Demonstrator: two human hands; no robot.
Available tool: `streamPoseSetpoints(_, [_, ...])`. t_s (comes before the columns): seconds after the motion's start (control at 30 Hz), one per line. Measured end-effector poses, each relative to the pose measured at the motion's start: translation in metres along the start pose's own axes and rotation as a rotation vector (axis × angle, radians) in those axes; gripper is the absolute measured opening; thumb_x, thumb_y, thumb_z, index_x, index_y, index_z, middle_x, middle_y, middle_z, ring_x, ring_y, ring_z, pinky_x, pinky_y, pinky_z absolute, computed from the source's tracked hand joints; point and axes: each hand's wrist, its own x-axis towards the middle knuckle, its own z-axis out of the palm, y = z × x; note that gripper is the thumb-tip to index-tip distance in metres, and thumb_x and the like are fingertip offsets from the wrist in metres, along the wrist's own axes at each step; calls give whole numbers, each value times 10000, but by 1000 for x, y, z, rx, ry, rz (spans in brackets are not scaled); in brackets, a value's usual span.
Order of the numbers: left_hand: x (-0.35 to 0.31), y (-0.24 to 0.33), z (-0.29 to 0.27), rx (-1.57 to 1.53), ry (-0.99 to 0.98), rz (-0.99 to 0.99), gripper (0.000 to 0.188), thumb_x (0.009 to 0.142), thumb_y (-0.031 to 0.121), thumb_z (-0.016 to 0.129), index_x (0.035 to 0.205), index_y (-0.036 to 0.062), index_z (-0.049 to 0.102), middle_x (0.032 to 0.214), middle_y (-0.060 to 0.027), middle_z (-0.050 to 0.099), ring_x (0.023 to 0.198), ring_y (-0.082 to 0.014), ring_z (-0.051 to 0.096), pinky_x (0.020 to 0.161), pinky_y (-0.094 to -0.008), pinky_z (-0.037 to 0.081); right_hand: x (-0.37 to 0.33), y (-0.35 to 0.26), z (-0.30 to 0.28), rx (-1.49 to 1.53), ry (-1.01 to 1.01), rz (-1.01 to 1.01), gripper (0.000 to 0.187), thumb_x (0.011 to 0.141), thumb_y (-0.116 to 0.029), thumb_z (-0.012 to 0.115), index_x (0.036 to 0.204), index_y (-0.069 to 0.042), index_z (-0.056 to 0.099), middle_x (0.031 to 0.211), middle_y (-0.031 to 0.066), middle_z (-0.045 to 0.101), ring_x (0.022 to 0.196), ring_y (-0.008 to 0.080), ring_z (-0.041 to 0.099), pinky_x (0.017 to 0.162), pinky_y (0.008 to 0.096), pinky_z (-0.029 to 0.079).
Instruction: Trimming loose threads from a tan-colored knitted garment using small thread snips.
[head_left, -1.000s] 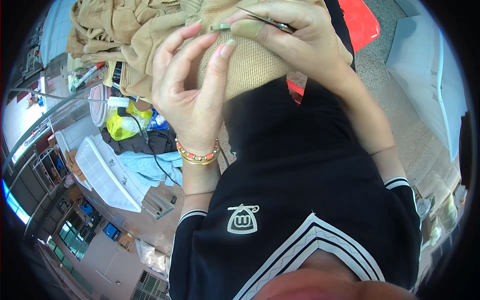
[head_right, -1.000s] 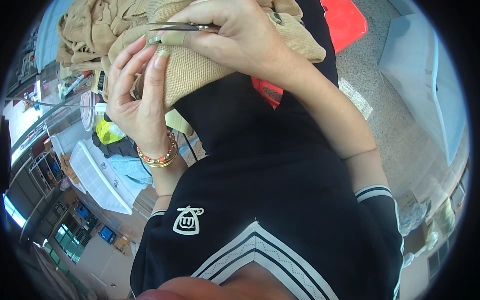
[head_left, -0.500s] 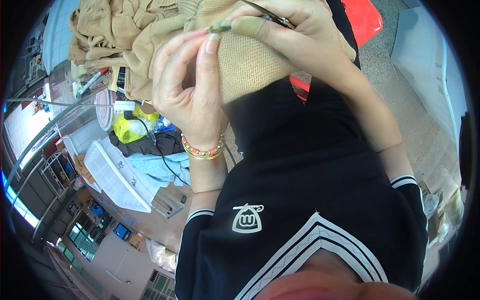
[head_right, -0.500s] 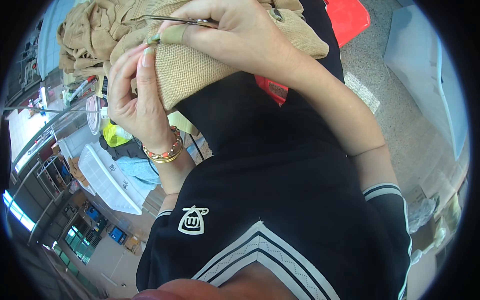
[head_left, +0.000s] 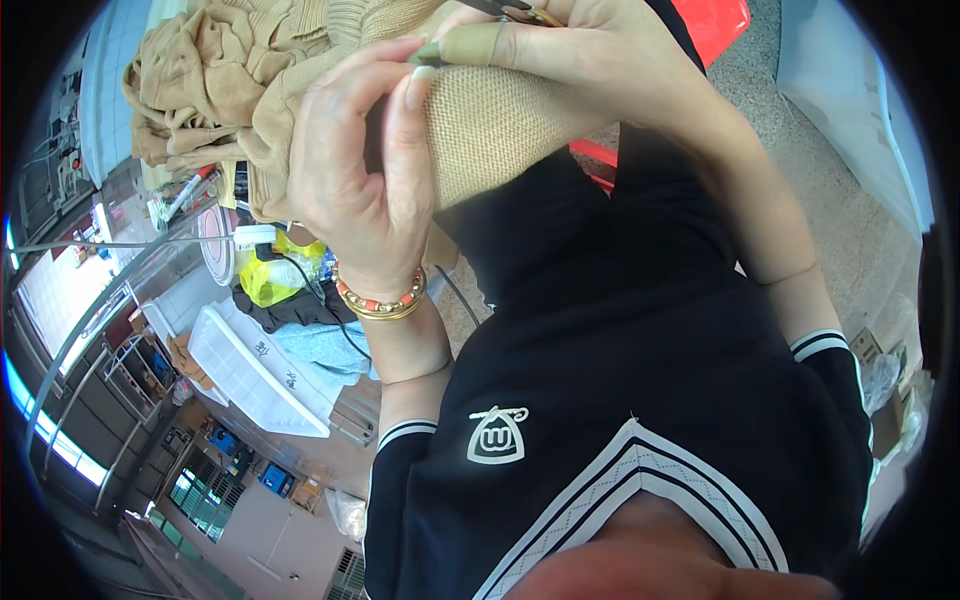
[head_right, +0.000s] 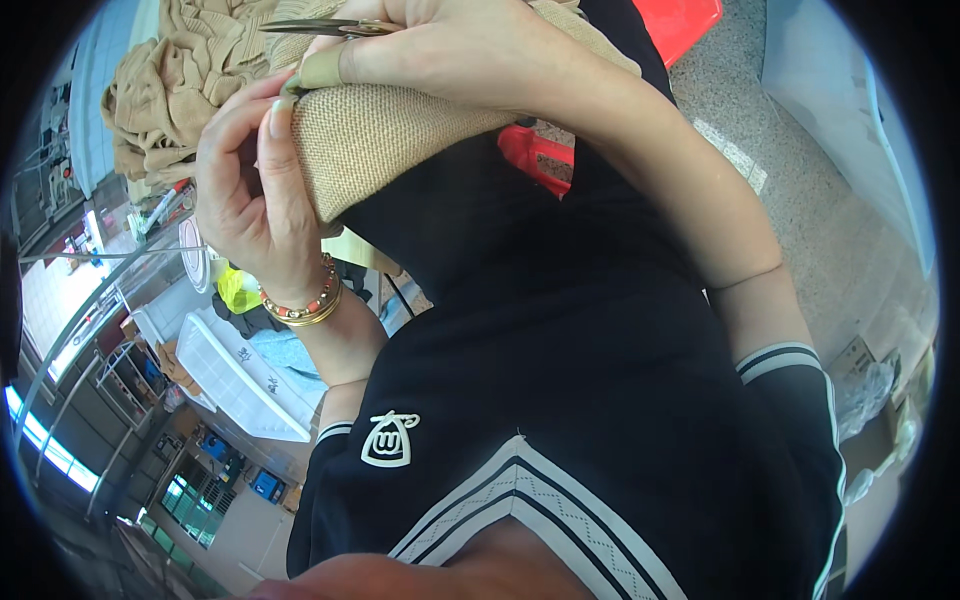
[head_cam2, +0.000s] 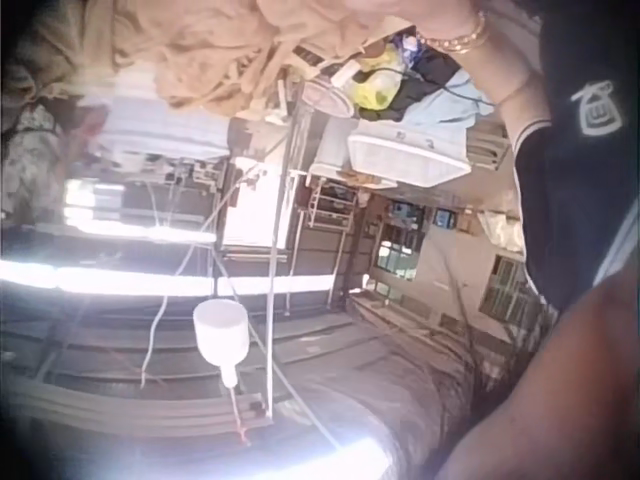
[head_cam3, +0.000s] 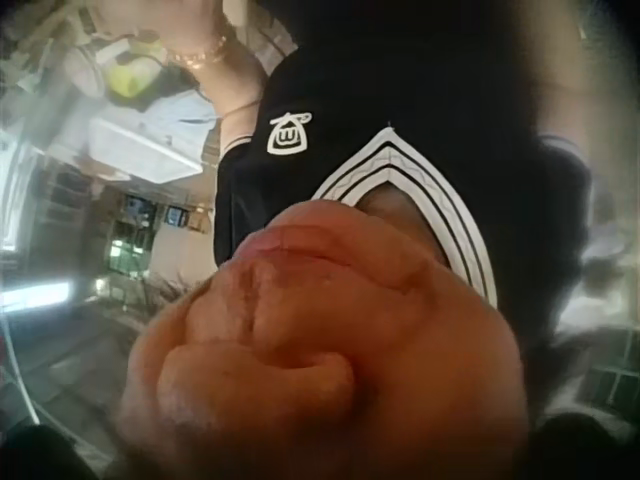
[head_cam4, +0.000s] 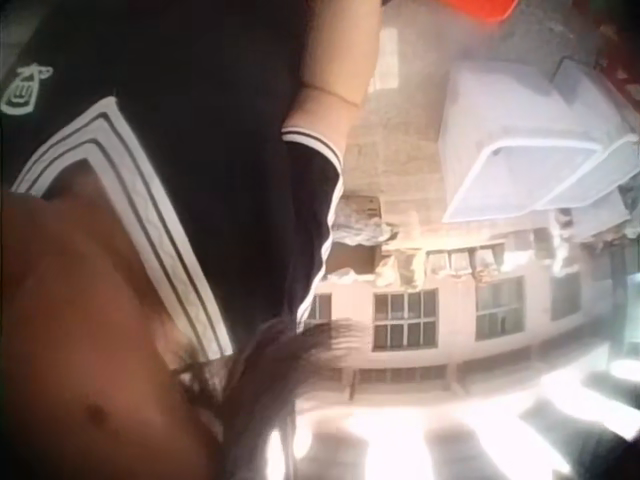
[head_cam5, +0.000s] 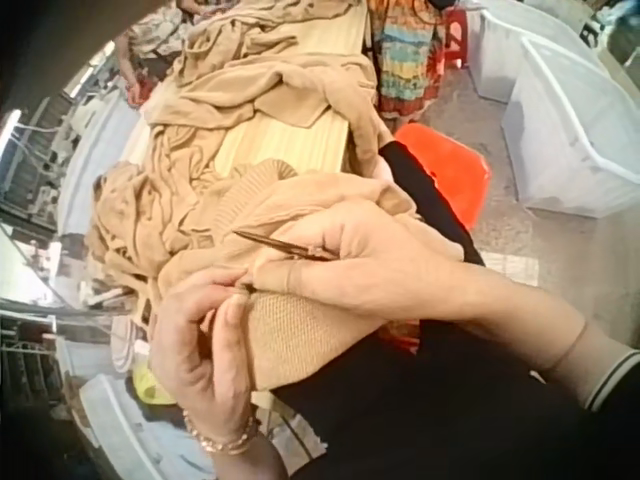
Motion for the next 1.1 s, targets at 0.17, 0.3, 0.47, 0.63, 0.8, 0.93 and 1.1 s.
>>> streamPoseSetpoints(0.17, [-4,-1,10,-145,142,-85,31,926,0,656,954,-13,661,971,-115,726,835,-165,679,745,-261,522,0,-26,-4,-409,5,-7,258,896,-201,734,1036,10,684,957,50,648,802,97,591,739,262,480])
streamPoseSetpoints(0.3, [-4,1,8,-103,123,-66,42,943,11,648,966,-23,652,990,-115,724,830,-136,674,738,-242,525,-12,-35,-9,-460,81,-257,266,881,-132,724,1087,7,631,1032,98,631,850,184,610,715,299,495])
streamPoseSetpoints(0.47, [-6,1,9,-213,140,-143,81,980,23,609,1030,-40,613,1021,-116,714,849,-99,657,748,-214,523,-15,-36,-15,-557,55,-394,269,858,-90,713,1106,-20,636,1147,124,636,978,277,635,796,329,516])
streamPoseSetpoints(0.63, [-3,3,13,-292,147,-164,91,989,25,597,1049,-43,594,1042,-125,704,853,-96,651,765,-209,519,-2,6,-19,-629,84,-802,298,838,-91,727,1124,-44,659,1151,132,647,1031,307,629,839,350,518])
streamPoseSetpoints(0.8, [-4,1,10,-271,161,-175,87,994,25,589,1048,-43,591,1032,-117,700,853,-92,644,766,-208,515,3,6,-21,-746,56,-818,300,862,-136,714,1148,-52,676,1035,113,655,1018,298,619,843,360,507])
streamPoseSetpoints(0.93, [-4,-1,9,-266,138,-168,82,995,26,589,1046,-38,595,1011,-99,698,841,-83,638,739,-203,508,-7,-32,-22,-725,-77,-381,295,879,-168,702,1156,-68,691,898,88,623,931,289,617,775,362,508])
streamPoseSetpoints(1.1, [1,0,8,-210,125,-167,79,992,34,601,1033,-33,613,936,-73,706,783,-71,637,703,-196,504,2,3,-22,-596,31,-796,294,872,-158,706,1153,-72,702,852,85,605,872,278,621,708,350,511])
